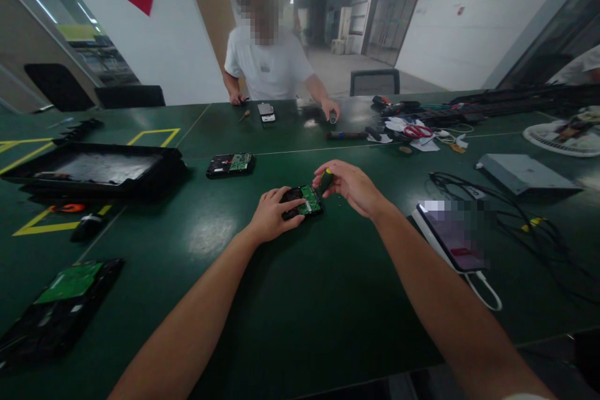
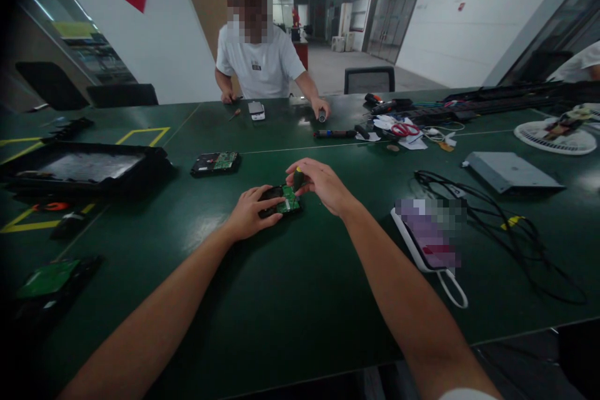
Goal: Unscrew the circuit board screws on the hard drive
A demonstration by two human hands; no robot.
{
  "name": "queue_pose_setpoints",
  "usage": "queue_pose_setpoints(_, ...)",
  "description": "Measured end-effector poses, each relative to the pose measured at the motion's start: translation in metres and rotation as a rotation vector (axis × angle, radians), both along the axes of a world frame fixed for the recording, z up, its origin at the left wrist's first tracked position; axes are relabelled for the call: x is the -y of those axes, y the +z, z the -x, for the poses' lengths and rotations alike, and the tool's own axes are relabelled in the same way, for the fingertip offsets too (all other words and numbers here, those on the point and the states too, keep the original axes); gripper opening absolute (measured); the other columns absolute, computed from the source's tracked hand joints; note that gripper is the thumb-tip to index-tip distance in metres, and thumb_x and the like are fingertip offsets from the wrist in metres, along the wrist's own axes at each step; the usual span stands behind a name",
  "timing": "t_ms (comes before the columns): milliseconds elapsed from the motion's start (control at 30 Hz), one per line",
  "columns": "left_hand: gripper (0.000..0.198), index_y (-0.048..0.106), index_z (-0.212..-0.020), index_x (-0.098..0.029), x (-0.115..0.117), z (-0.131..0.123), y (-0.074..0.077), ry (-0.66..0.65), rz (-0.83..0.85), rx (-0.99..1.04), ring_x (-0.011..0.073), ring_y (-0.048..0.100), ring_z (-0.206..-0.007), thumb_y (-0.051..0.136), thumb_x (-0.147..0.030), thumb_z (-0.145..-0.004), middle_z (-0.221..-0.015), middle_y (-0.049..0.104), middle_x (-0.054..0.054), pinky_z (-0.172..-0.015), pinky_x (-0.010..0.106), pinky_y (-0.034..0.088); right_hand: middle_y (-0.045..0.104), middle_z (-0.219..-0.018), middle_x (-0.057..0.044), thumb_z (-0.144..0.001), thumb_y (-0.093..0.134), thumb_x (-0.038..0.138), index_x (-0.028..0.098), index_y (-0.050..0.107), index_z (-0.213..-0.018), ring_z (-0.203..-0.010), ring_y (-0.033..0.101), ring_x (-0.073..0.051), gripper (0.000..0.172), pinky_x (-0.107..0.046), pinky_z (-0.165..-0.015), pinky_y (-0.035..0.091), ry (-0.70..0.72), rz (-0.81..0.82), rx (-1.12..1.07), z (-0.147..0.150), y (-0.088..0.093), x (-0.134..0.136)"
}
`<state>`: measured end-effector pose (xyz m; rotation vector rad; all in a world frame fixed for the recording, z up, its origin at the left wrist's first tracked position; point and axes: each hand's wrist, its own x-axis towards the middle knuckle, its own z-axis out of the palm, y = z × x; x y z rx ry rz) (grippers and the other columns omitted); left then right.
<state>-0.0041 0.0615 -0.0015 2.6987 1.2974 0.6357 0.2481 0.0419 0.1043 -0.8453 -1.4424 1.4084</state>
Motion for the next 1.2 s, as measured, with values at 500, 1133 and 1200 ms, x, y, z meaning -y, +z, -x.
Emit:
queue_pose_setpoints(500,0.048,0.067,-0.133,-0.039,-0.003,-0.001,0.003,-0.002,-0.007,0.023,0.0342,0.042,-0.135,0.065,-0.054,-0.088,-0.153,0.044,0.008,-0.109,0.054,0.035,0.067,-0.099,-0.004,-0.095,0.064,0.047,0.024,0.059,-0.108,-0.093,0.067,-0.019,0.027,-0.032,-0.071,0.061,-0.144,-0.136,0.069,0.010,-0.011,-0.003)
queue_pose_setpoints(1133,0.050,0.066,-0.135,-0.039,-0.006,0.006,0.004,-0.020,0.016,0.032,0.0352,0.040,-0.137,0.065,-0.056,-0.088,-0.155,0.042,0.008,-0.111,0.055,0.033,0.066,-0.103,-0.009,-0.088,0.071,0.044,0.025,0.059,-0.104,-0.089,0.064,-0.026,0.027,-0.042,-0.081,0.051,-0.581,-0.532,0.724,0.024,-0.026,0.001)
queue_pose_setpoints(1200,0.050,0.067,-0.134,-0.039,-0.006,0.006,0.004,-0.021,0.020,0.033,0.0353,0.041,-0.137,0.066,-0.056,-0.087,-0.155,0.042,0.008,-0.111,0.055,0.033,0.067,-0.097,-0.008,-0.087,0.071,0.045,0.025,0.060,-0.102,-0.083,0.063,-0.024,0.028,-0.041,-0.078,0.050,-0.625,-0.512,0.708,0.025,-0.026,0.001)
